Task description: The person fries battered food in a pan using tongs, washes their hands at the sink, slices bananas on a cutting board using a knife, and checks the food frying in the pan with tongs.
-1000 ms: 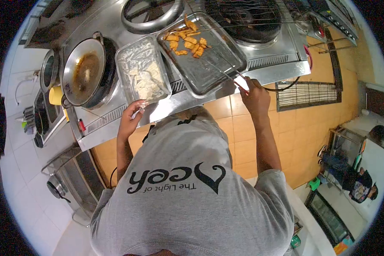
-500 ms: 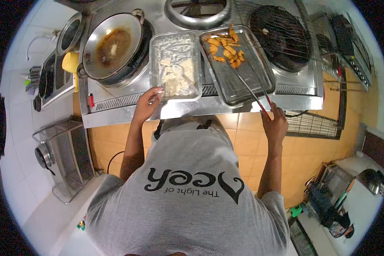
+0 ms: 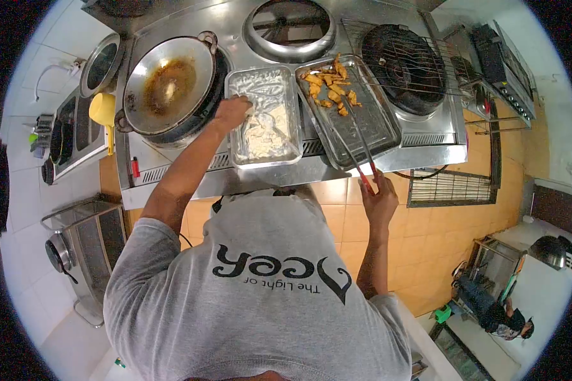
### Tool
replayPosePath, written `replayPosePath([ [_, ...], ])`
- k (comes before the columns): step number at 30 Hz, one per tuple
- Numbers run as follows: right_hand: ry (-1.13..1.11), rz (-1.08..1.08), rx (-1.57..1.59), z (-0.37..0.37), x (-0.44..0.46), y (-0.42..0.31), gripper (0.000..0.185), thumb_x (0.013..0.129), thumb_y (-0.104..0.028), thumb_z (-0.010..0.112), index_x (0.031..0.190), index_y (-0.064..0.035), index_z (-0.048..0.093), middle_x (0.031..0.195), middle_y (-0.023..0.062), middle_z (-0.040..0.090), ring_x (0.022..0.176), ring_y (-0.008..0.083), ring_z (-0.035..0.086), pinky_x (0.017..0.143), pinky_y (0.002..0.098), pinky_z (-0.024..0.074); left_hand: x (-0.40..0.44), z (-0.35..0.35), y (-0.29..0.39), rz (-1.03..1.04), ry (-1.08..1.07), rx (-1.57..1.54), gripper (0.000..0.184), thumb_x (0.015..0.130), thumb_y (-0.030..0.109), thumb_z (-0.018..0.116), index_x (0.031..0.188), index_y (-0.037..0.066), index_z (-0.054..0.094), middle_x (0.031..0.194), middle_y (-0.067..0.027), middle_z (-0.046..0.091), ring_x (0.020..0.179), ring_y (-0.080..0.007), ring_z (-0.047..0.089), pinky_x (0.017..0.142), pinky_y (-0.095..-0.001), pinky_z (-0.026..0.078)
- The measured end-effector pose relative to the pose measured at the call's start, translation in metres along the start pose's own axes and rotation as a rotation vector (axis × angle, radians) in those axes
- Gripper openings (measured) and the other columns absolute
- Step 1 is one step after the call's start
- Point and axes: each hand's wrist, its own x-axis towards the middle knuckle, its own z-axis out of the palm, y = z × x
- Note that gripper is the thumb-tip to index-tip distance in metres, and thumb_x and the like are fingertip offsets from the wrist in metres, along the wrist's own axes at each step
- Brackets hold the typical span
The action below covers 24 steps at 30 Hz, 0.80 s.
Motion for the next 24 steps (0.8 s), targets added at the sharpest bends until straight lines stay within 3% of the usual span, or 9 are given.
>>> replayPosePath([
  [3, 0.005, 0.047, 0.016, 0.002, -0.010, -0.008, 0.045, 0.074, -0.021, 0.078, 0.109, 0.0014, 0.063, 0.085, 0.0119, 0.065, 0.078, 0.0276, 0.066, 0.065, 0.0371, 0.0524, 0.006, -0.004, 0.000, 0.031, -0.070, 0.038, 0.032, 0.075, 0.013, 0.064, 0.107, 0.010, 0.064, 0.107, -0.0103, 0.064, 0.102, -0.0289, 0.061, 0.085, -0.0400, 0.051],
  [7, 0.054, 0.037, 0.063, 0.013, -0.016, -0.007, 0.046, 0.072, -0.019, 0.079, 0.112, -0.0040, 0.063, 0.084, 0.0118, 0.065, 0.078, 0.0267, 0.065, 0.065, 0.0369, 0.0520, 0.009, -0.009, -0.007, 0.025, -0.015, -0.103, 0.038, 0.076, 0.018, 0.062, 0.112, 0.007, 0.060, 0.093, -0.0169, 0.067, 0.090, -0.0323, 0.065, 0.079, -0.0439, 0.053],
  [10, 0.053, 0.074, 0.092, 0.016, -0.012, -0.014, 0.046, 0.072, -0.018, 0.080, 0.112, -0.0023, 0.062, 0.083, 0.0118, 0.064, 0.077, 0.0264, 0.065, 0.065, 0.0368, 0.0519, 0.009, -0.010, -0.011, -0.028, 0.043, -0.209, 0.041, 0.077, 0.018, 0.060, 0.116, 0.007, 0.057, 0.092, -0.0180, 0.067, 0.090, -0.0325, 0.066, 0.077, -0.0449, 0.053],
  [11, 0.045, 0.084, 0.096, 0.017, -0.009, -0.015, 0.047, 0.072, -0.017, 0.080, 0.112, -0.0012, 0.062, 0.084, 0.0119, 0.065, 0.077, 0.0264, 0.065, 0.065, 0.0368, 0.0520, 0.011, -0.012, -0.009, -0.075, -0.030, -0.206, 0.045, 0.077, 0.020, 0.059, 0.120, 0.007, 0.054, 0.092, -0.0177, 0.067, 0.089, -0.0331, 0.065, 0.076, -0.0449, 0.053],
  [14, 0.031, 0.092, 0.088, 0.021, 0.003, -0.016, 0.048, 0.071, -0.017, 0.080, 0.111, 0.0020, 0.062, 0.086, 0.0122, 0.065, 0.078, 0.0260, 0.065, 0.065, 0.0365, 0.0524, 0.013, -0.002, -0.003, -0.044, 0.037, -0.140, 0.047, 0.079, 0.024, 0.060, 0.122, 0.007, 0.053, 0.093, -0.0169, 0.067, 0.088, -0.0341, 0.065, 0.075, -0.0450, 0.053],
  [18, 0.073, 0.045, 0.096, 0.022, 0.021, -0.017, 0.047, 0.071, -0.018, 0.081, 0.109, 0.0038, 0.063, 0.088, 0.0127, 0.066, 0.078, 0.0251, 0.065, 0.065, 0.0350, 0.0528, 0.007, -0.011, 0.002, -0.010, -0.036, -0.168, 0.057, 0.080, 0.030, 0.064, 0.131, 0.009, 0.048, 0.105, -0.0171, 0.064, 0.094, -0.0329, 0.064, 0.080, -0.0437, 0.052],
  [24, 0.015, 0.036, 0.057, 0.021, 0.042, -0.012, 0.046, 0.072, -0.019, 0.080, 0.108, 0.0043, 0.064, 0.087, 0.0140, 0.067, 0.076, 0.0252, 0.066, 0.066, 0.0340, 0.0529, 0.011, -0.007, -0.005, 0.009, -0.132, -0.154, 0.067, 0.075, 0.016, 0.064, 0.138, 0.018, 0.042, 0.113, -0.0170, 0.061, 0.104, -0.0318, 0.060, 0.086, -0.0422, 0.050],
])
